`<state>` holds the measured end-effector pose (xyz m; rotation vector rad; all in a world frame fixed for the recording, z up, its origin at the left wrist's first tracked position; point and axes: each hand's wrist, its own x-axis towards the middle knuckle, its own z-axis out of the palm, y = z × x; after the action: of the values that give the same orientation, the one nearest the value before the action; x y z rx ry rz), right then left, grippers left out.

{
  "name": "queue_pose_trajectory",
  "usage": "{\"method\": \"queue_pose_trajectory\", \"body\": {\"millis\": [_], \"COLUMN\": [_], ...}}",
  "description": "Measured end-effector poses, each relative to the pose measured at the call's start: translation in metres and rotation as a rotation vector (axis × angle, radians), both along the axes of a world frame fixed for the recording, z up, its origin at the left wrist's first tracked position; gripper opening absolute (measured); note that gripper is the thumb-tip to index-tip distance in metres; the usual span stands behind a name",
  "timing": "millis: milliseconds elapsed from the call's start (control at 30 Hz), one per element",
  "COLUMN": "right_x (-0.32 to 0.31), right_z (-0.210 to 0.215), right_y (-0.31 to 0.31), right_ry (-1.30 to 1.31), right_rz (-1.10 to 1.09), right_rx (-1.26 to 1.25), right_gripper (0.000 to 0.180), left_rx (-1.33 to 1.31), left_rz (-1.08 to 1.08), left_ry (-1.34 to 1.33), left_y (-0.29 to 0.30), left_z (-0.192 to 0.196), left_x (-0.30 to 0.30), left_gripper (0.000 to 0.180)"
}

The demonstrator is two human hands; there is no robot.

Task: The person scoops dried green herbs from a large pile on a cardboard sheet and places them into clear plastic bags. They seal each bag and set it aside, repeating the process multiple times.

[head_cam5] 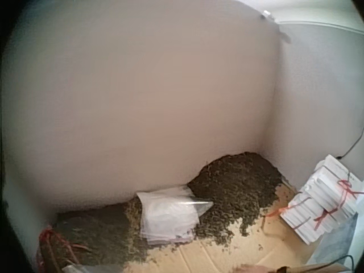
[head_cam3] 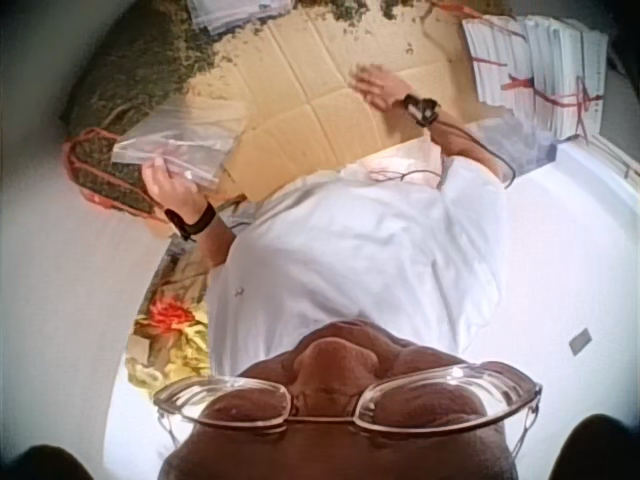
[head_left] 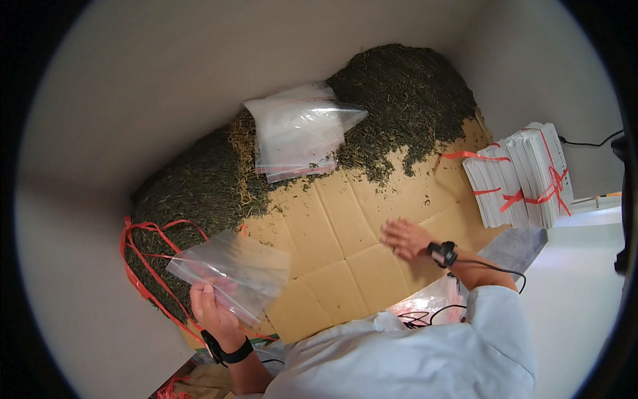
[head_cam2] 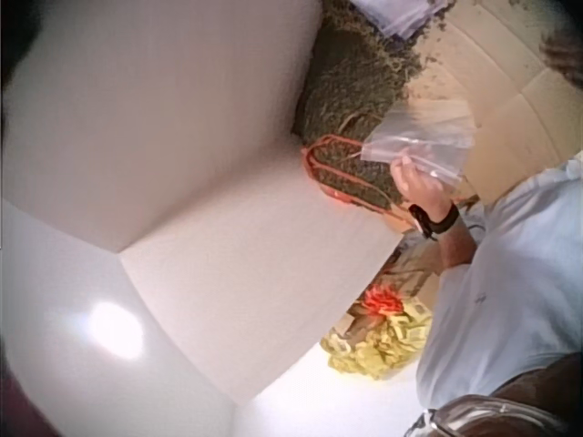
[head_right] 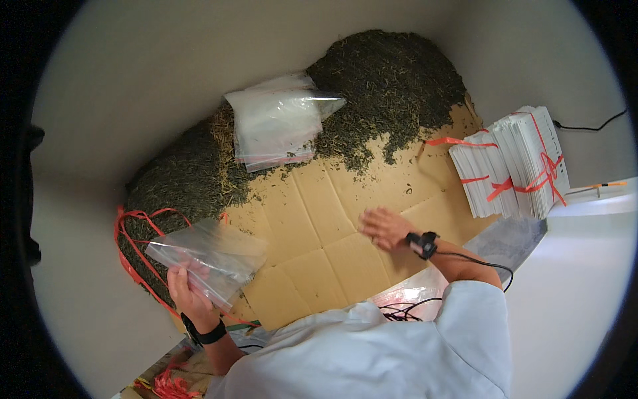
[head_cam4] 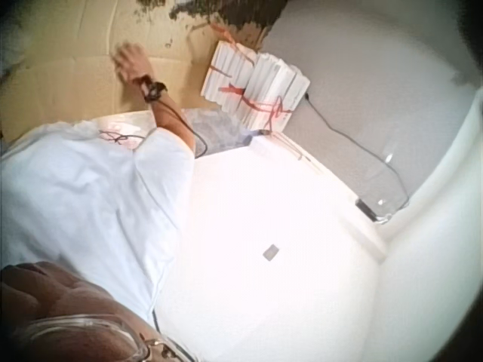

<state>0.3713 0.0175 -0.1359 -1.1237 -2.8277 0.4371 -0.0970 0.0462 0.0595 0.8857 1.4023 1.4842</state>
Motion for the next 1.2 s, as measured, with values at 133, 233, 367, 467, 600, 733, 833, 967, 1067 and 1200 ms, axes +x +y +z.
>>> {"method": "queue_pose_trajectory", "body": {"millis": [133,233,367,467,600,733,833,967,1067,1200], "right_x": [0.08,0.088,-0.014,-0.07,-0.047,-0.064,-0.105,-0.148,-0.158,-0.158], "right_z": [0.002,0.041,0.05,0.043,0.066,0.101,0.108,0.088,0.066,0.049], "right_y": [0.091,0.131,0.118,0.084,0.122,0.161,0.188,0.21,0.221,0.241], "right_ry": [0.226,0.014,0.098,0.063,0.305,0.391,0.371,0.157,0.016,0.203], "right_rz": [-0.304,-0.507,-0.319,0.026,-0.403,-0.41,-0.315,-0.221,-0.268,-0.251], "right_rx": [0.301,0.346,0.346,0.103,0.412,0.444,0.412,0.222,0.188,0.255], "right_gripper": [0.055,0.054,0.048,0.051,0.04,0.04,0.046,0.067,0.068,0.033], "left_rx": [-0.007,0.013,0.015,-0.012,-0.067,-0.04,0.129,0.049,-0.169,-0.285], "left_rz": [-0.041,-0.084,-0.079,-0.127,-0.163,-0.563,-0.917,-0.874,-0.691,-0.471], "left_ry": [-0.017,-0.06,-0.078,-0.016,0.045,0.414,0.476,0.186,-0.234,-0.138], "left_y": [0.005,0.008,0.011,0.011,0.015,0.022,0.013,-0.007,-0.02,-0.042], "left_z": [0.004,0.009,0.014,0.016,0.014,0.007,0.01,0.002,-0.044,-0.133], "left_x": [0.011,0.014,0.015,0.012,0.021,0.071,0.114,0.112,0.103,0.087], "left_gripper": [0.017,0.016,0.011,0.008,0.004,0.009,0.014,0.013,0.014,0.016]}}
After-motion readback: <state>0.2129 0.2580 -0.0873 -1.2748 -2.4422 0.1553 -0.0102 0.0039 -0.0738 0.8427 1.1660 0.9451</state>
